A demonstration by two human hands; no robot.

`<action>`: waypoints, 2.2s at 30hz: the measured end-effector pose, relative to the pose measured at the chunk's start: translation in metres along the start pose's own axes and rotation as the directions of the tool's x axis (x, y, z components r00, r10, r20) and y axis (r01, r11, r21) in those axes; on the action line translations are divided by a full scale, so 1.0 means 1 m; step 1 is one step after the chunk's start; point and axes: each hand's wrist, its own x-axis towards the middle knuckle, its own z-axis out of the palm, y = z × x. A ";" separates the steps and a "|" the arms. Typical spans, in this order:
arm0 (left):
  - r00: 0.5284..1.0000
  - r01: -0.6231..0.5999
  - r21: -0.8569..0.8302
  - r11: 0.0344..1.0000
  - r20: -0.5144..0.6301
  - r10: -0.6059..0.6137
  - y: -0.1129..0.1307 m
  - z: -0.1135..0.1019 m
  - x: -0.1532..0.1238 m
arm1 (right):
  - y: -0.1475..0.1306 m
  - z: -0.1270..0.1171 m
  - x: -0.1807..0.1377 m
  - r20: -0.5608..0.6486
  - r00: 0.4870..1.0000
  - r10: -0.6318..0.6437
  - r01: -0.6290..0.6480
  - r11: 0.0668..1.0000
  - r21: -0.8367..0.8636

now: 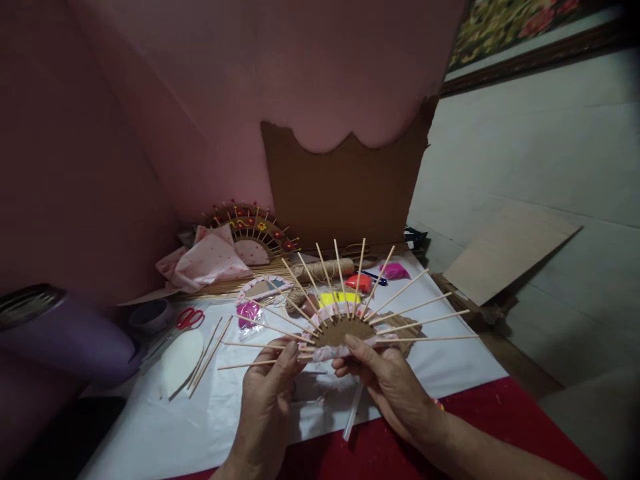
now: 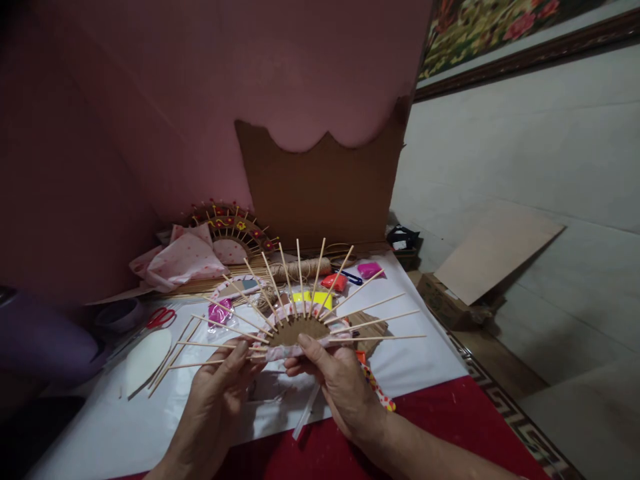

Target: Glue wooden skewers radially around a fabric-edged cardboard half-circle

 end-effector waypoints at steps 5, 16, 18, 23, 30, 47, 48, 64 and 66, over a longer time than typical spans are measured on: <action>0.998 0.026 -0.018 1.000 0.061 -0.024 -0.001 0.002 0.000 | 0.000 -0.001 -0.001 0.008 1.000 -0.006 0.006 1.000 -0.028; 0.995 0.064 0.071 0.995 0.067 -0.069 -0.003 0.002 -0.002 | 0.001 -0.001 -0.001 0.050 0.998 -0.035 0.039 0.996 -0.081; 0.997 0.058 0.080 0.995 0.050 -0.063 -0.004 0.002 -0.002 | 0.001 -0.002 -0.001 0.051 0.998 -0.037 0.042 0.994 -0.103; 0.999 0.041 0.097 0.994 -0.020 -0.039 -0.007 0.001 0.000 | 0.003 -0.004 -0.001 0.048 0.998 -0.037 0.044 0.987 -0.154; 0.997 0.076 0.071 0.995 -0.018 -0.074 -0.007 0.001 -0.001 | 0.004 -0.006 -0.003 0.069 0.997 -0.044 0.053 0.989 -0.139; 0.996 -0.021 -0.067 0.998 0.087 0.027 0.004 -0.005 -0.006 | -0.001 0.003 0.000 -0.023 0.999 -0.028 0.028 1.000 -0.001; 0.996 -0.022 -0.070 0.997 0.087 0.028 0.004 -0.005 -0.006 | -0.002 0.004 0.000 -0.022 0.999 -0.029 0.029 1.000 0.000; 0.996 -0.036 -0.044 0.998 0.079 0.039 0.003 -0.005 -0.005 | 0.000 0.000 0.001 -0.012 1.000 -0.028 0.028 1.000 0.002; 0.994 -0.040 -0.036 0.999 0.096 0.043 0.003 -0.004 -0.005 | 0.000 0.000 0.000 -0.005 1.000 -0.023 0.023 1.000 -0.001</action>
